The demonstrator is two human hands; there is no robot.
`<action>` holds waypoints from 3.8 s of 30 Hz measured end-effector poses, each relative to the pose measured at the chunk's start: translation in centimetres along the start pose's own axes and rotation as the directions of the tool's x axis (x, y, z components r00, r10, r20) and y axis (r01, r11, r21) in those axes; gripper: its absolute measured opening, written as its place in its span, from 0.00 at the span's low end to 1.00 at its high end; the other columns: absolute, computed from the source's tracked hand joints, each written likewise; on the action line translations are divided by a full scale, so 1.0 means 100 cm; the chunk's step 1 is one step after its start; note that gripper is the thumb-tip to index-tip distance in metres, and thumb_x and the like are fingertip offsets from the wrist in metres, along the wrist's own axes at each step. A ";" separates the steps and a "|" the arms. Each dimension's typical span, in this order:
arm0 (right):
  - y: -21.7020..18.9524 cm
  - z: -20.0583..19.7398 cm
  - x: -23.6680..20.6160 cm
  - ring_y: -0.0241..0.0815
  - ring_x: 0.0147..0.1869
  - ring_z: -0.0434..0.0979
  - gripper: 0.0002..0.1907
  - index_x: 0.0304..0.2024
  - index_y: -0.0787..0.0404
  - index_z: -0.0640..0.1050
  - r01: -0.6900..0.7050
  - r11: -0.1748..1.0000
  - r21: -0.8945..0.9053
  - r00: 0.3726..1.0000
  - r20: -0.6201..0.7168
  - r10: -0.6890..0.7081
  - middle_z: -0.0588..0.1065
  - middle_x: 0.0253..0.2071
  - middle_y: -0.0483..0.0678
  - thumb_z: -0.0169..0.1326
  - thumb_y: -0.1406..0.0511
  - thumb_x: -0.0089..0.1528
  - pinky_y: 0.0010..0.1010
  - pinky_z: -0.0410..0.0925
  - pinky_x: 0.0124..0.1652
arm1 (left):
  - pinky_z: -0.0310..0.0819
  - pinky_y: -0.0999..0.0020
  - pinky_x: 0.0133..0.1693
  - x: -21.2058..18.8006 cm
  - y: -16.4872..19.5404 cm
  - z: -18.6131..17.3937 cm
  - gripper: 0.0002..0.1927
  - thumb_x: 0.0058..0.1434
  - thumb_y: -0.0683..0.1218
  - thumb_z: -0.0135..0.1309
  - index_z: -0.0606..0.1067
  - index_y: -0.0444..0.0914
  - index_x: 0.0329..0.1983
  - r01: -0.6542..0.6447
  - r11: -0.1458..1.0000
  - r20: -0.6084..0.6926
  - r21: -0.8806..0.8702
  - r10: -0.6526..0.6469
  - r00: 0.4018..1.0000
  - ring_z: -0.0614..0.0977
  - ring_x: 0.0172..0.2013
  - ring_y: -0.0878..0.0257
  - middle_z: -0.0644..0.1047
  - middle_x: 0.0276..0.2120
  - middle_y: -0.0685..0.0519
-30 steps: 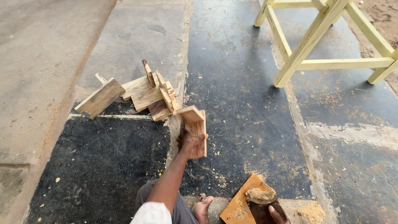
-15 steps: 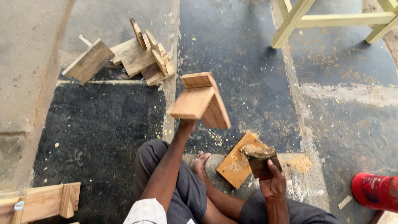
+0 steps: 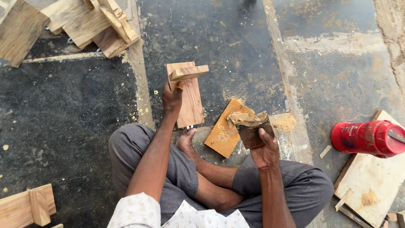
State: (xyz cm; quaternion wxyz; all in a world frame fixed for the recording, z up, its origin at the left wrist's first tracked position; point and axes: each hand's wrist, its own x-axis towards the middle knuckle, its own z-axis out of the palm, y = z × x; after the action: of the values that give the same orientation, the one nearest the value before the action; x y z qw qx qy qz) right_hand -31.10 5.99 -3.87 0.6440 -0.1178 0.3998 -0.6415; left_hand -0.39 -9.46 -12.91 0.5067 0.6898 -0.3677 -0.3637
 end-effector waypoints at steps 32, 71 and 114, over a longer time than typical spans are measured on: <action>0.127 0.196 0.131 0.49 0.64 0.75 0.19 0.60 0.54 0.79 0.708 -0.662 -0.248 0.463 0.870 0.170 0.79 0.60 0.48 0.56 0.68 0.65 0.44 0.63 0.58 | 0.77 0.53 0.42 0.022 -0.025 -0.004 0.18 0.59 0.49 0.66 0.72 0.41 0.47 -0.126 0.985 -0.138 0.114 0.142 0.980 0.83 0.45 0.47 0.81 0.44 0.49; 0.124 0.309 0.142 0.40 0.29 0.79 0.22 0.55 0.52 0.83 0.402 -0.650 -0.645 0.901 0.151 0.407 0.83 0.37 0.51 0.45 0.72 0.64 0.33 0.74 0.30 | 0.76 0.53 0.45 0.028 -0.008 -0.005 0.18 0.58 0.45 0.69 0.71 0.41 0.45 -0.024 0.992 -0.144 0.127 0.042 0.989 0.82 0.45 0.50 0.81 0.40 0.51; 0.103 0.315 0.151 0.40 0.29 0.77 0.20 0.54 0.59 0.82 0.318 -0.407 -0.856 0.855 0.074 0.513 0.82 0.35 0.51 0.48 0.70 0.61 0.32 0.75 0.31 | 0.77 0.51 0.41 0.028 0.002 -0.013 0.21 0.54 0.47 0.68 0.72 0.41 0.47 -0.074 0.976 -0.094 0.204 0.095 0.991 0.82 0.44 0.47 0.81 0.41 0.48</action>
State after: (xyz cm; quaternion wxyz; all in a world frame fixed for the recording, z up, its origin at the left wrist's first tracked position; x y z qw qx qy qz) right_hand -4.76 -17.70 4.36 0.3778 -0.7131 0.5789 0.1167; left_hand 2.04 -11.34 -12.79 0.4683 0.7388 -0.4046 -0.2669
